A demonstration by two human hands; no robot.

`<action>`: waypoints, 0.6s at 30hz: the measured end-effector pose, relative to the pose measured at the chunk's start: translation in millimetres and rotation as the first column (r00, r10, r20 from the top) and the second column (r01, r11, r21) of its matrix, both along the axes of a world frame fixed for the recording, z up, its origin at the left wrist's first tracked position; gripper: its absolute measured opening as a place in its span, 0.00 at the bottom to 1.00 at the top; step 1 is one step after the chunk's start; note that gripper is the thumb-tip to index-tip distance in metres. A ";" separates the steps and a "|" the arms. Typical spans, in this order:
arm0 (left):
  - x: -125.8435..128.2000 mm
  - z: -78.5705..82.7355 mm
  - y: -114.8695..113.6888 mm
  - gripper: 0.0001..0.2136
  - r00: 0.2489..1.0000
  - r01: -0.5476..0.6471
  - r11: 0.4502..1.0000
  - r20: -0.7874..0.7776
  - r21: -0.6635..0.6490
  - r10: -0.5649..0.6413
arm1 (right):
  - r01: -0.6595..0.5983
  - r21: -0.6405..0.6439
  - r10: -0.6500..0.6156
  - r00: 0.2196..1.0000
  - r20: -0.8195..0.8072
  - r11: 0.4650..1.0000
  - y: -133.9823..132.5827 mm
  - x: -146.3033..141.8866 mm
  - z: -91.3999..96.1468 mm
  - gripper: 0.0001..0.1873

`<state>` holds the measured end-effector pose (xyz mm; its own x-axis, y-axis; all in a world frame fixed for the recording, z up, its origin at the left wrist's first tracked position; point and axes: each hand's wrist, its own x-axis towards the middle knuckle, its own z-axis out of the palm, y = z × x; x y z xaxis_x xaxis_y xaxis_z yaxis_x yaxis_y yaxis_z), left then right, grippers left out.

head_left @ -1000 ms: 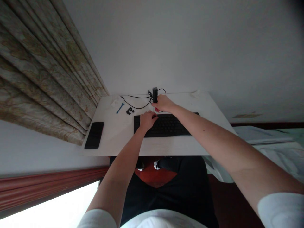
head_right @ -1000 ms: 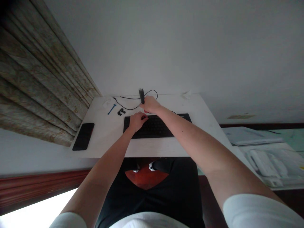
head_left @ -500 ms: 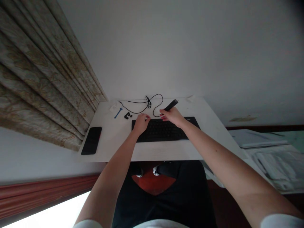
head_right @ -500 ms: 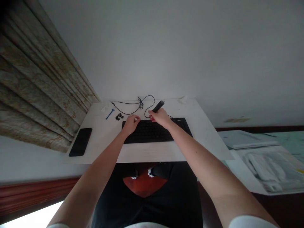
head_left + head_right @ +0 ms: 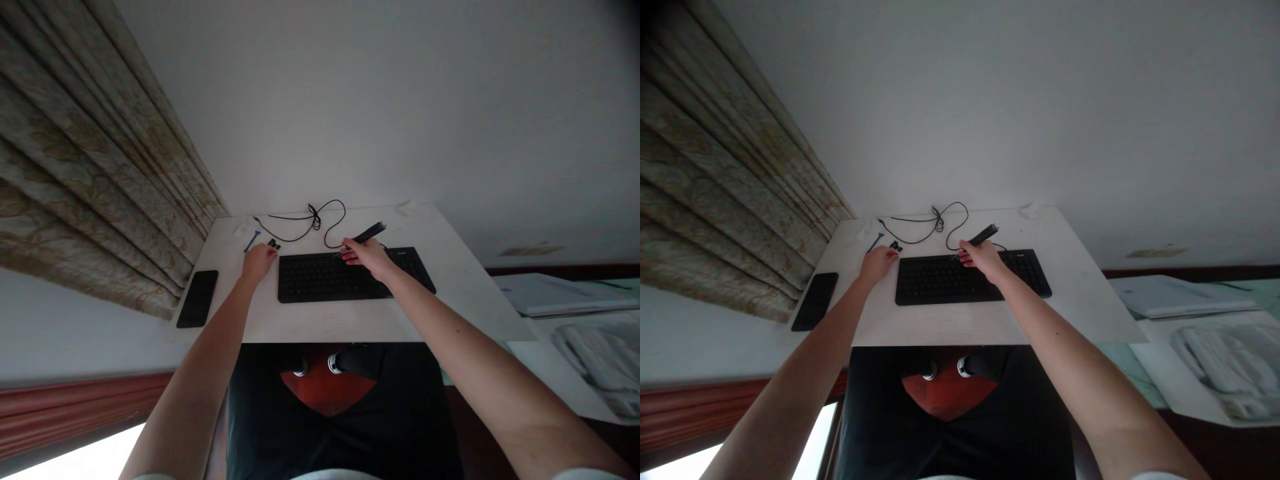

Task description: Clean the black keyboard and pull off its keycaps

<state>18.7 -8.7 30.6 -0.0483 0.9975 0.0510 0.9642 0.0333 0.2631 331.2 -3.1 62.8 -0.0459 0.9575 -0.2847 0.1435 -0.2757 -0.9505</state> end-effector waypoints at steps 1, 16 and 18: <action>-0.2 -1.7 -0.7 0.10 1.000 -0.004 1.000 0.005 0.008 0.004 | 0.000 -0.002 0.000 1.000 -0.009 1.000 -0.1 -0.6 -0.4 0.09; 100.6 10.9 -24.1 0.17 0.937 0.275 0.952 0.187 0.133 -0.296 | 0.013 0.004 -0.013 0.999 -0.049 1.000 4.1 -0.8 -9.6 0.05; 120.0 8.5 -23.8 0.20 0.925 0.306 0.944 0.197 0.122 -0.325 | -0.016 0.009 0.016 1.000 -0.010 1.000 5.7 -2.5 -8.6 0.07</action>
<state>138.7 -32.5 39.1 0.2490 0.9550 0.1613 0.8425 -0.2958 0.4502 328.7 2.6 54.2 -0.0642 0.9591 -0.2757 0.1381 -0.2650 -0.9543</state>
